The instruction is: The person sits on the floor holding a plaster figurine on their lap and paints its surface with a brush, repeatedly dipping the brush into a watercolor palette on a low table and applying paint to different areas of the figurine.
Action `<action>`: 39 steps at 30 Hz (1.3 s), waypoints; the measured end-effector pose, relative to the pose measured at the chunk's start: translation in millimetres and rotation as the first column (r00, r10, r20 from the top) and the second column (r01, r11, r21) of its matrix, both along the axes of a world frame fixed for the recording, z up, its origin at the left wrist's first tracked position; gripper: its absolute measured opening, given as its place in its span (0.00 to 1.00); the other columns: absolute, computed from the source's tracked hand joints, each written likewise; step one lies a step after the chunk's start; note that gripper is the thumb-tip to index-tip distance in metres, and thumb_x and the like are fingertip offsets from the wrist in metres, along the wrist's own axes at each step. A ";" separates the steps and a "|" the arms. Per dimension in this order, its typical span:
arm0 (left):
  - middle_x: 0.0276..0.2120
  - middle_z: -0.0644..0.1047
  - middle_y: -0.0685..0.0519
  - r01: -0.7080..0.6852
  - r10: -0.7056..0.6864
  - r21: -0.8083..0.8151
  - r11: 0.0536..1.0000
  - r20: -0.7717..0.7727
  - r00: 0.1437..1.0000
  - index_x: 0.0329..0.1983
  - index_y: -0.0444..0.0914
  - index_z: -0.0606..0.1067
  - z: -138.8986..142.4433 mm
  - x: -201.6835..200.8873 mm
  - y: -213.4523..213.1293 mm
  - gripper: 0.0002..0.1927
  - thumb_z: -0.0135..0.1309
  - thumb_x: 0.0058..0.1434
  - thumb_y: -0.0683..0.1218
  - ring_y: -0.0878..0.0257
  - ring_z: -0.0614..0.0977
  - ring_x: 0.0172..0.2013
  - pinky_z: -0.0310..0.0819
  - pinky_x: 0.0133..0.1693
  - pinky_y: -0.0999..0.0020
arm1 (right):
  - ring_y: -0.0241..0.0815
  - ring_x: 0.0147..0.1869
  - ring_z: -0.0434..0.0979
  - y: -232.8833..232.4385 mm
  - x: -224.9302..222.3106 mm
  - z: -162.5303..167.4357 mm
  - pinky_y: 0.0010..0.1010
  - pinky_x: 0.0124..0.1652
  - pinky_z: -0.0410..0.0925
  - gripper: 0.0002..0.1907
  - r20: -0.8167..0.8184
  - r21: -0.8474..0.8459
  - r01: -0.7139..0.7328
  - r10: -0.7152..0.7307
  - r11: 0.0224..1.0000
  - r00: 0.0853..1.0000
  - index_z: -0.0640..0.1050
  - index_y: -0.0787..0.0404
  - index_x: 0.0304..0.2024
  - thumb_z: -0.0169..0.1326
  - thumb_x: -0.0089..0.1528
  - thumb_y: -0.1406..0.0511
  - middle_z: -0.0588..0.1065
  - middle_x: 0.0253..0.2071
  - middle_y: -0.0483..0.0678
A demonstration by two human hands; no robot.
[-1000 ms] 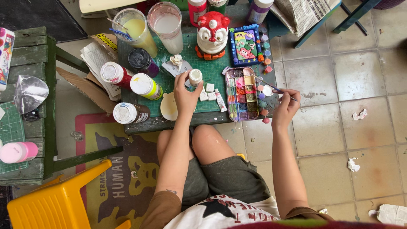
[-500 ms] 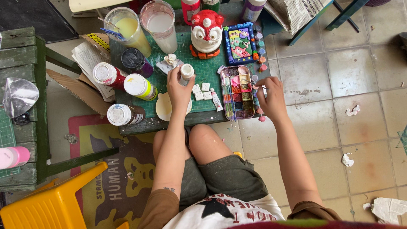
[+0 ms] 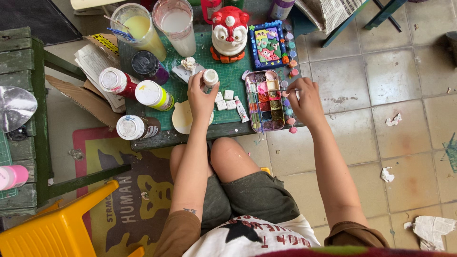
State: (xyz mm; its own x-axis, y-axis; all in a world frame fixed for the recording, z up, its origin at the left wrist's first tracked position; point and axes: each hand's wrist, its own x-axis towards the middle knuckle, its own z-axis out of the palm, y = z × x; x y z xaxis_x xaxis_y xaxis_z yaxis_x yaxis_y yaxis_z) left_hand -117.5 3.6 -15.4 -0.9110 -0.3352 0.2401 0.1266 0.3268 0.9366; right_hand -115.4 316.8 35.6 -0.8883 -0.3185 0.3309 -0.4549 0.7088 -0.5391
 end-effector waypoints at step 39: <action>0.68 0.62 0.35 -0.045 0.011 -0.348 0.936 -0.100 0.995 0.74 0.31 0.51 16.9 61.6 26.5 0.45 0.65 0.61 0.43 0.38 0.65 0.68 0.61 0.67 0.49 | 0.50 0.53 0.71 1.8 -14.5 17.7 0.39 0.54 0.61 0.04 0.076 0.051 -0.083 0.079 0.995 0.994 0.76 0.62 0.42 0.51 0.65 0.70 0.75 0.42 0.51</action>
